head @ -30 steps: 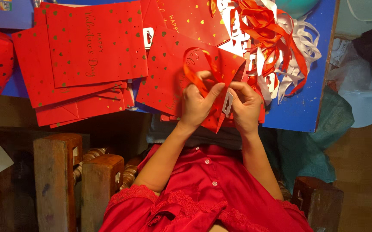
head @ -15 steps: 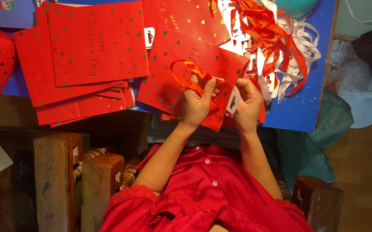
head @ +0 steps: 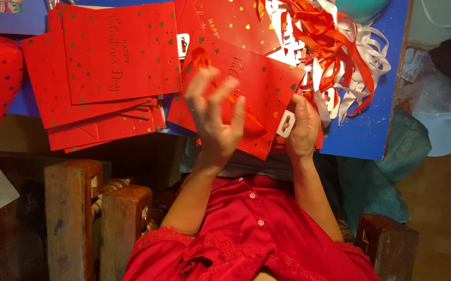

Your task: The person assembles red Valentine's Day gift bags by threading red and white ribbons through the bag handles and tying them. They handle multiple bags one at a time, folding and securing the ribbons, then stacking the finished bags on the table.

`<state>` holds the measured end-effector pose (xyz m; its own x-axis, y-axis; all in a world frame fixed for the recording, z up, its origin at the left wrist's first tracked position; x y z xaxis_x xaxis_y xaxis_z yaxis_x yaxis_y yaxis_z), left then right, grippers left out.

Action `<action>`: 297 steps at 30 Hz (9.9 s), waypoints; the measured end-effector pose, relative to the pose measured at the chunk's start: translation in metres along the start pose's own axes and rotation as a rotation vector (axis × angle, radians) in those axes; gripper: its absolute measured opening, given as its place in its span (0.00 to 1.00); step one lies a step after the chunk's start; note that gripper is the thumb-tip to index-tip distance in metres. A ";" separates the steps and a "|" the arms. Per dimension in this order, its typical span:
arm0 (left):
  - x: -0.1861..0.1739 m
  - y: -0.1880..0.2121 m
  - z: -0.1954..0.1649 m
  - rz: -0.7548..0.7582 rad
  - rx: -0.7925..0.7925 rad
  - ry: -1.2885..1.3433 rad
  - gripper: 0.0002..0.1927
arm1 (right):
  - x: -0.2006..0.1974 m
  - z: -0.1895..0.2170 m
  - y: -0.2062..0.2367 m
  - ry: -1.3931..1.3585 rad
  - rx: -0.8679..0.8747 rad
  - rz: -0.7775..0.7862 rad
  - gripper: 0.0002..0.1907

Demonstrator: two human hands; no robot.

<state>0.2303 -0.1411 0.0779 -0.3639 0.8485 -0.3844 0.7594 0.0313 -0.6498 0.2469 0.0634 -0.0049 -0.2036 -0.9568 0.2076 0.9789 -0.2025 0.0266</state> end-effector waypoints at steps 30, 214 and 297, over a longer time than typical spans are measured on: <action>0.044 0.021 0.017 0.473 -0.410 0.339 0.17 | 0.026 0.039 0.036 0.595 -0.216 0.044 0.11; 0.039 0.023 0.038 0.479 -0.382 0.391 0.20 | -0.013 0.048 -0.023 -0.026 -0.200 -0.099 0.08; -0.087 0.014 0.132 -0.095 -0.389 -0.406 0.42 | 0.282 -0.056 -0.079 -0.190 0.491 0.616 0.11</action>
<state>0.2016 -0.2836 0.0157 -0.5597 0.5637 -0.6074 0.8282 0.3546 -0.4340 0.1107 -0.2022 -0.0033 0.3375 -0.8058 0.4865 0.8191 0.5061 0.2701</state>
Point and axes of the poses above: each hand's wrist, its own y-axis away from the middle knuckle, its own x-axis out of the palm, z = x × y, the point moved 5 cm from there along -y, towards the middle knuckle, and after that the axes turned 2 degrees about x, right-handed, at the moved point
